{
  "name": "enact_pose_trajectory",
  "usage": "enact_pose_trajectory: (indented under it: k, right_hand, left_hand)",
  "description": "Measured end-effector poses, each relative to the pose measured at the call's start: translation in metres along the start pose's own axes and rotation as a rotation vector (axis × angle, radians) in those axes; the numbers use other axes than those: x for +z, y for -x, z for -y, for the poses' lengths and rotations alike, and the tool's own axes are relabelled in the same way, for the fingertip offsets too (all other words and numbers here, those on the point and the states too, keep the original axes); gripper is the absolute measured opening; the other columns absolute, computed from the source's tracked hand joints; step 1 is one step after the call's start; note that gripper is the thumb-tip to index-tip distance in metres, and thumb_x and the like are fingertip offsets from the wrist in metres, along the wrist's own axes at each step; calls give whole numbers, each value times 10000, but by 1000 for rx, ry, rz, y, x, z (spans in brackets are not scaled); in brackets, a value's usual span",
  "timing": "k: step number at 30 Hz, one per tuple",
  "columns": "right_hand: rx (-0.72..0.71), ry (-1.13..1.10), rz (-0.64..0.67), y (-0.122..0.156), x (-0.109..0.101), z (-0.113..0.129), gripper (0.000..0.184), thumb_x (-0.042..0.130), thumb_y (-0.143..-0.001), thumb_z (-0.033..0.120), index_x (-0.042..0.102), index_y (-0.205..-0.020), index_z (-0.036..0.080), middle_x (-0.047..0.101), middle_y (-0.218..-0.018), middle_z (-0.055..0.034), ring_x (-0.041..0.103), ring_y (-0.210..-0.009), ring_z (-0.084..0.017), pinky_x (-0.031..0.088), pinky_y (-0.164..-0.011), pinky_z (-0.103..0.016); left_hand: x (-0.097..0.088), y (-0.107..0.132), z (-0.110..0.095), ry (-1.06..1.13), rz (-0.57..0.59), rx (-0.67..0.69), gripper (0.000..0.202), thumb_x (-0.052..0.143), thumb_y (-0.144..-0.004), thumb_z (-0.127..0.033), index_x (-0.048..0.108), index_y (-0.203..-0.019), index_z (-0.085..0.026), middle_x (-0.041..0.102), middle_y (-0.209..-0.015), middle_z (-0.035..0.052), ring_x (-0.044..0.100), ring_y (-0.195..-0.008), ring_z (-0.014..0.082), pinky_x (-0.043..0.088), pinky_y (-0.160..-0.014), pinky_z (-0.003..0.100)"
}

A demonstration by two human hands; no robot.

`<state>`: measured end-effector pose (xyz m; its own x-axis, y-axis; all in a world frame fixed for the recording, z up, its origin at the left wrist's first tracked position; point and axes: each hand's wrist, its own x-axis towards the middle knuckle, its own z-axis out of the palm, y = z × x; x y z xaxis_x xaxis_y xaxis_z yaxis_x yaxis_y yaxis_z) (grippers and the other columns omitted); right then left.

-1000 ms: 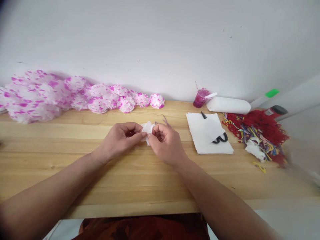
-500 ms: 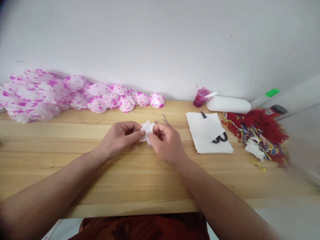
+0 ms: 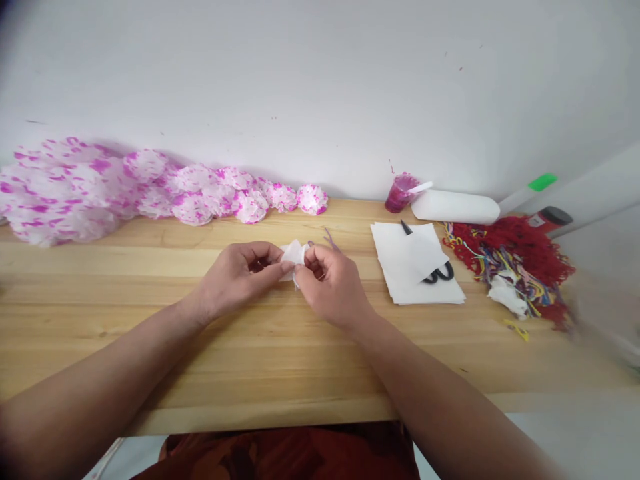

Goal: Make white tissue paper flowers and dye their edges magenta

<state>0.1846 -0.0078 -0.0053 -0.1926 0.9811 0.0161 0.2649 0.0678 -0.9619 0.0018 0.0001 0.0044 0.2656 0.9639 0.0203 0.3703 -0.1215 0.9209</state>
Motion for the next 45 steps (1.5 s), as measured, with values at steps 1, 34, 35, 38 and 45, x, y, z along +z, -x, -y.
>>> enact_pose_trajectory:
  k: [1,34,35,38,45]
  right_hand:
    - [-1,-3,1,0,0,0,200,619,-854,286,502,-710,210,532,-626,38,467,-542,-100,360,-493,-249]
    - [37,-45,9,1,2,1,214,644,-849,352,548,-727,205,596,-659,11,527,-560,-116,451,-524,-260]
    - [44,-50,5,1,2,1,217,646,-845,353,546,-722,205,600,-650,11,530,-555,-117,459,-524,-260]
    - [54,-65,-3,1,2,2,225,648,-841,348,535,-707,206,597,-621,16,536,-548,-118,482,-537,-263]
    - [41,-67,7,1,1,2,227,639,-852,339,525,-708,207,599,-635,15,548,-565,-120,483,-539,-261]
  left_hand:
    - [0,0,0,-12,-5,5,198,666,-805,-337,652,-736,-152,562,-643,-28,440,-573,91,333,-512,214]
    - [2,1,1,37,-32,-5,185,651,-795,-322,611,-705,-165,576,-655,-24,460,-563,92,338,-497,208]
    - [2,1,1,38,-33,-3,187,654,-795,-321,607,-703,-165,571,-654,-26,457,-563,91,337,-498,208]
    - [2,1,0,60,-29,-11,200,658,-793,-315,583,-684,-164,546,-643,-33,439,-556,85,335,-499,205]
    - [1,0,0,101,-3,-50,192,661,-799,-325,610,-718,-158,569,-658,-20,466,-571,96,353,-505,210]
